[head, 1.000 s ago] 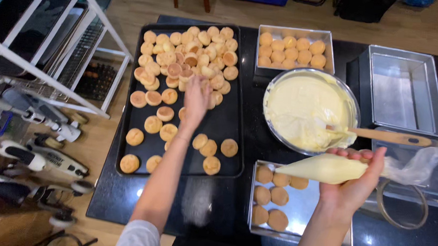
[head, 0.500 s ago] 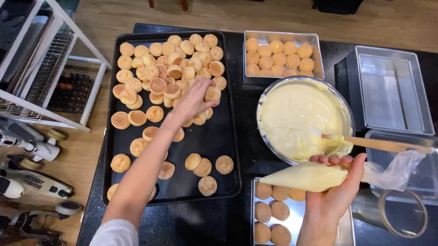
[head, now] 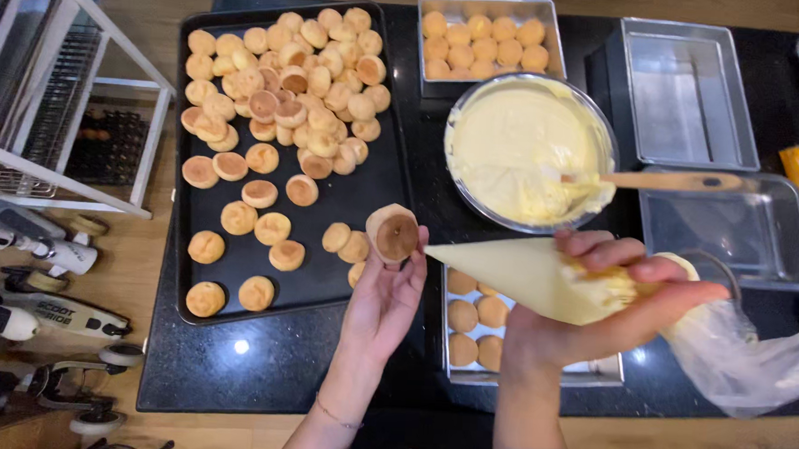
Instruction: The person fills pastry shells with cream using a piping bag and refills the bag from a large bowl using a spatula.
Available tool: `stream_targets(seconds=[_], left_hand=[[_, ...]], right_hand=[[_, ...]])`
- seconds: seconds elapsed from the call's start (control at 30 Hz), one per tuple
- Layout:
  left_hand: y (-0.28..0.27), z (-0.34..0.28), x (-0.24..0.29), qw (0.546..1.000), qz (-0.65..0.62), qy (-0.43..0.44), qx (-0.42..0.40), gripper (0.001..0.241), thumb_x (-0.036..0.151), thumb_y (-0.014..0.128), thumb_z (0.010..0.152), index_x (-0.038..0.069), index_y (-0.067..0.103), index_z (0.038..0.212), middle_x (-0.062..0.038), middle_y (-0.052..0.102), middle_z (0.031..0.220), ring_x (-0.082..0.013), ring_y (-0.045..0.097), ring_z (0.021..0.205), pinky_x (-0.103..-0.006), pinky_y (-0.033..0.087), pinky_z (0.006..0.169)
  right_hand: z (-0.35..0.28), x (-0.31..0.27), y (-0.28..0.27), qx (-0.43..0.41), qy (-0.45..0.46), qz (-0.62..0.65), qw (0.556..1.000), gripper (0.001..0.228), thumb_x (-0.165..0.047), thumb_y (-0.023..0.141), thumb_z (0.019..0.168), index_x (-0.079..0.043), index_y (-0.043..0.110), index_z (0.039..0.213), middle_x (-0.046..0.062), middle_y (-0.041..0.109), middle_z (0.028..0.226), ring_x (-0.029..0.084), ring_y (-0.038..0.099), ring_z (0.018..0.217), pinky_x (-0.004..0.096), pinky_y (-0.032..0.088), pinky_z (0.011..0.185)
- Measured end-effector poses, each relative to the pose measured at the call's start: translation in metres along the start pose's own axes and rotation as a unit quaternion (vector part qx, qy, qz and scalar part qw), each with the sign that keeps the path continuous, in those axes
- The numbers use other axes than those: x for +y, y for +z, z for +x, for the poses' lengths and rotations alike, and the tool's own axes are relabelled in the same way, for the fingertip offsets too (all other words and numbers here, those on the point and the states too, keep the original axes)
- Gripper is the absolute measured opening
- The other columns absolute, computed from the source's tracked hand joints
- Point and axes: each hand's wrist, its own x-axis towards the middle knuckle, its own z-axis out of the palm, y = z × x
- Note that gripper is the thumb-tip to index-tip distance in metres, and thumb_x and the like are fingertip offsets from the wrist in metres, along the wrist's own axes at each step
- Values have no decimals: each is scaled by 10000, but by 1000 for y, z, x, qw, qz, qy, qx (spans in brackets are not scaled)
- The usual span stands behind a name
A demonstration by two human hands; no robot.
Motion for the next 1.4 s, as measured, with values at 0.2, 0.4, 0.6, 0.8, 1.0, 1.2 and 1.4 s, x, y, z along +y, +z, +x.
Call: stream_targets(seconds=[0.2, 0.4, 0.6, 0.8, 1.0, 1.2, 1.4], left_hand=[[19, -36, -32, 999, 26, 0, 34, 517, 263, 667, 946, 3, 543, 1375, -149, 599, 1399, -251, 556, 1337, -369, 434, 1181], [36, -50, -41, 997, 72, 30, 15, 515, 282, 662, 956, 8, 541, 1375, -134, 607, 1390, -239, 555, 1350, -363, 387, 1181], [42, -57, -45, 979, 183, 76, -40, 460, 297, 559, 1040, -9, 544, 1383, -156, 622, 1366, -243, 576, 1299, -403, 430, 1168], [49, -62, -43, 962, 242, 111, -65, 479, 292, 518, 1067, -53, 528, 1399, -172, 618, 1385, -245, 580, 1324, -402, 435, 1174], [57, -59, -44, 953, 268, 128, -64, 482, 278, 515, 1068, -61, 516, 1410, -172, 607, 1405, -256, 577, 1335, -407, 451, 1149], [59, -57, -44, 952, 270, 133, -60, 500, 268, 510, 1065, -51, 484, 1450, -165, 584, 1440, -257, 574, 1335, -403, 455, 1147], [57, -55, -44, 954, 259, 137, -64, 523, 272, 524, 1061, -41, 460, 1475, -165, 563, 1466, -268, 570, 1334, -411, 453, 1147]], right_hand=[[-14, -13, 5, -17, -55, -30, 998, 530, -544, 238, 1154, -100, 460, 971, 97, 523, 696, 226, 529, 597, 370, 515, 676], [-20, -22, 6, -59, -75, -12, 995, 528, -528, 224, 1145, -85, 437, 954, 102, 485, 685, 212, 500, 567, 364, 508, 619], [-20, -20, 5, -153, -71, -25, 985, 546, -555, 286, 1142, -110, 404, 849, 70, 419, 658, 183, 449, 516, 327, 488, 552], [-9, -27, 3, -111, -26, -17, 993, 555, -500, 387, 1178, -107, 392, 786, 36, 359, 569, 152, 368, 446, 280, 392, 496], [-3, -26, 5, -101, -21, -29, 994, 562, -481, 439, 1182, -119, 379, 756, 23, 335, 536, 128, 334, 435, 260, 352, 485], [1, -25, 7, -98, -9, -31, 995, 584, -467, 455, 1184, -126, 344, 724, 16, 314, 524, 115, 305, 423, 249, 316, 464], [0, -24, 12, -82, -21, -48, 995, 578, -439, 485, 1177, -126, 335, 715, 11, 293, 518, 115, 281, 406, 252, 302, 442]])
